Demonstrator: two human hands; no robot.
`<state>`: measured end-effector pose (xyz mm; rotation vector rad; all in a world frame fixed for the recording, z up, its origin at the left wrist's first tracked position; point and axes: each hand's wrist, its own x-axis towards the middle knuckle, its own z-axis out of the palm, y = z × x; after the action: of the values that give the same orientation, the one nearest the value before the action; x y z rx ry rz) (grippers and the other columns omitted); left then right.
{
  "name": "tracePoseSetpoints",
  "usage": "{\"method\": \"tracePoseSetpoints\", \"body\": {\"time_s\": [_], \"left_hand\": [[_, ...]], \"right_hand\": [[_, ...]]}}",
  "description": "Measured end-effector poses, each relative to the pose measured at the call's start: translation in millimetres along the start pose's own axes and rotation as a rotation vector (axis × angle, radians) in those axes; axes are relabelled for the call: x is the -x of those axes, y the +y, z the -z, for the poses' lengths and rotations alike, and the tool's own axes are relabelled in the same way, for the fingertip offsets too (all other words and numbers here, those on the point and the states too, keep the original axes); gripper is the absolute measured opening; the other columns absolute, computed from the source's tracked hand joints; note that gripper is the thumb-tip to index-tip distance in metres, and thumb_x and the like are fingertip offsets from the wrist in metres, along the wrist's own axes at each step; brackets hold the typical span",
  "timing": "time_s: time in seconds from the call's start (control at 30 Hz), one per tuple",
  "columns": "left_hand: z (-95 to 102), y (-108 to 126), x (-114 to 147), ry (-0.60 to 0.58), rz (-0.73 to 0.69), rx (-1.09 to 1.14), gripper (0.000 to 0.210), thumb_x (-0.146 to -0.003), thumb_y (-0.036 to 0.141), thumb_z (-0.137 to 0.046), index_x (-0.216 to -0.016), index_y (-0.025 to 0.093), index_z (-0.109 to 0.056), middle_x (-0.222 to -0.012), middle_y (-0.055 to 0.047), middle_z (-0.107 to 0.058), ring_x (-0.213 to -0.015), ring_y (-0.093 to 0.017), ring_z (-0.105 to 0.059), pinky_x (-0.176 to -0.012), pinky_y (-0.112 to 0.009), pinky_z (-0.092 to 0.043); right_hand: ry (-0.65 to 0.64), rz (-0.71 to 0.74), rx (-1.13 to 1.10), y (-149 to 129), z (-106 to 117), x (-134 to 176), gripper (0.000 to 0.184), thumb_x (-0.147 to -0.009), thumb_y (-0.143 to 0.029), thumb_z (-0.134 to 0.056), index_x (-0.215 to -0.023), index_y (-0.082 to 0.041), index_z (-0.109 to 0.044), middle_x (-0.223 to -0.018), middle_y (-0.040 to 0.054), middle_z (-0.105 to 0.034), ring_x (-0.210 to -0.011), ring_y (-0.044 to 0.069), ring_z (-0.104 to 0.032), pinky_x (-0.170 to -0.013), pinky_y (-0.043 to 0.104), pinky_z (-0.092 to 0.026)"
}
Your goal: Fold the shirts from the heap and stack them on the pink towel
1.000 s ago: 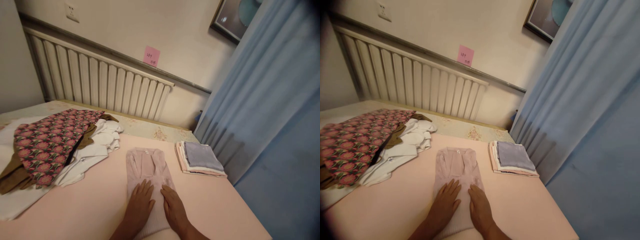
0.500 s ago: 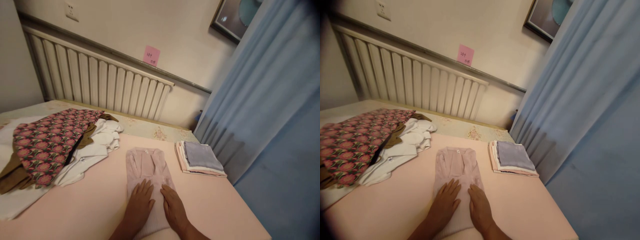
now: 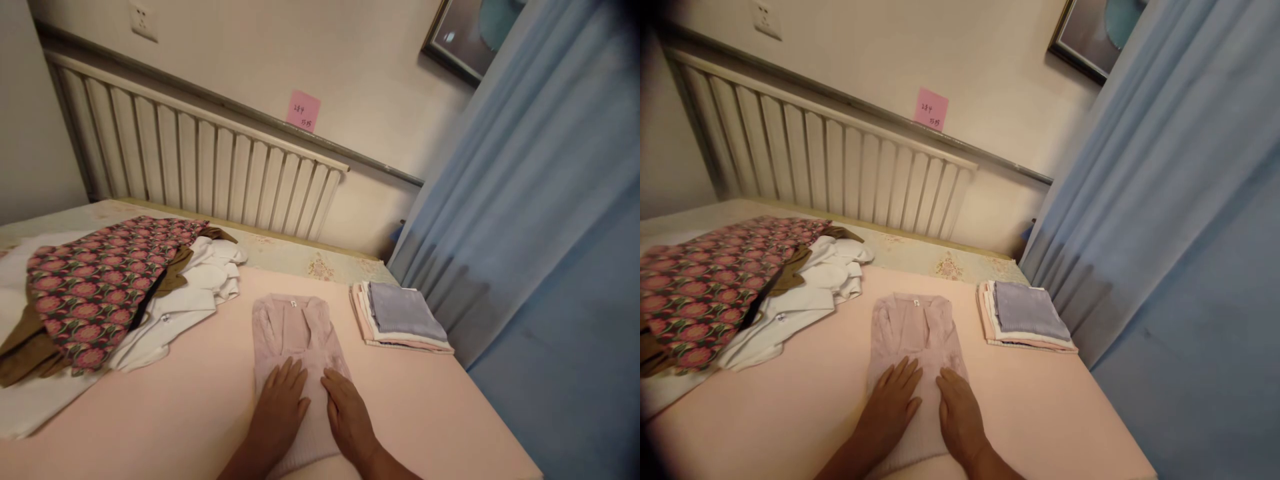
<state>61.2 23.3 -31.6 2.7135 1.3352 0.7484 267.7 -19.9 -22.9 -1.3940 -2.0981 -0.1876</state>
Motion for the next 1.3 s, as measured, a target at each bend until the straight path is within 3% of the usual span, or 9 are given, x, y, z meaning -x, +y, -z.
{"method": "tracePoseSetpoints", "body": {"time_s": [1.3], "left_hand": [[2.7,1.5,-1.0,-0.046,0.023,0.031,0.047,-0.091,0.036,-0.041,-0.136,0.025,-0.047,-0.146,-0.003,-0.045,-0.138,-0.026,-0.034,-0.111,-0.049,-0.028]], "right_hand": [[-0.023,-0.004,0.003,-0.7,0.3,-1.1,0.048,-0.083,-0.006,-0.043,-0.125,-0.023,-0.059,-0.13,0.0088,-0.059,-0.121,0.023,-0.054,-0.101,0.047,-0.048]]}}
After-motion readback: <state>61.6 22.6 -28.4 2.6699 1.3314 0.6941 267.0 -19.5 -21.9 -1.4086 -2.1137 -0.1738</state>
